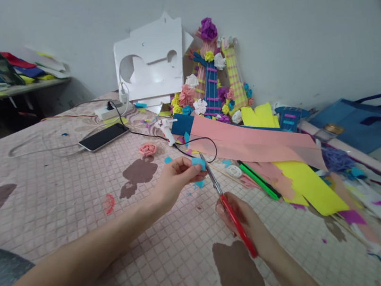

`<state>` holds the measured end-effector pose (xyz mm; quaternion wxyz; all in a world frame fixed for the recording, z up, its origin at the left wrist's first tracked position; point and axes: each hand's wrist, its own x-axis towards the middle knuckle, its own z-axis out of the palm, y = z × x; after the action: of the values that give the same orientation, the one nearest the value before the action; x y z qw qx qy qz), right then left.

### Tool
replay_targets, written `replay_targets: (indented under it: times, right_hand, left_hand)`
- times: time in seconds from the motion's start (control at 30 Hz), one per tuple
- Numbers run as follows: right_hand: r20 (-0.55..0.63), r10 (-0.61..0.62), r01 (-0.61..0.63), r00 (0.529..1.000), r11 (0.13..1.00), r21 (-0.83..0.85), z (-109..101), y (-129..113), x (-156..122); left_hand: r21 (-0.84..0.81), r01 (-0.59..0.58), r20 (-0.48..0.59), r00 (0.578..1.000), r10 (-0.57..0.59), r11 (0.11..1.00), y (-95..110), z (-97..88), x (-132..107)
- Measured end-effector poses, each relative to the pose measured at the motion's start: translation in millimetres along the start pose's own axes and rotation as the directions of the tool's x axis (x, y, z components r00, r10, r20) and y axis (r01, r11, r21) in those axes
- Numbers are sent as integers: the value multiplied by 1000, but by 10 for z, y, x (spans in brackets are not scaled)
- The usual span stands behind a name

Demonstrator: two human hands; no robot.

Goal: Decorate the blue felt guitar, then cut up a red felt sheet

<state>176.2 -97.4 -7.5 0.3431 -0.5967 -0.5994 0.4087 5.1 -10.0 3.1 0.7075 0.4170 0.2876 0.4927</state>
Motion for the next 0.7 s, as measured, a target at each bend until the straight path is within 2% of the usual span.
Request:
replay_targets:
  times: [0.37, 0.5, 0.6, 0.67, 0.7]
  right_hand:
    - [109, -7, 0, 994, 998, 63, -11, 119, 26]
    - [51, -35, 38, 998, 998, -41, -104, 116, 47]
    - [-21, -52, 45, 998, 968, -246, -236, 107, 79]
    - [-72, -47, 10, 996, 898, -439, -321, 123, 105]
    - [-95, -38, -19, 995, 847, -531, -355, 136, 118]
  left_hand:
    - [34, 4, 34, 999, -5, 999, 37, 17, -2]
    - [188, -67, 15, 998, 66, 980, 144, -145, 141]
    - [470, -93, 7, 995, 102, 878, 250, -412, 318]
    - [702, -88, 29, 995, 95, 707, 292, -602, 417]
    - [809, -76, 26, 995, 93, 583, 302, -683, 452]
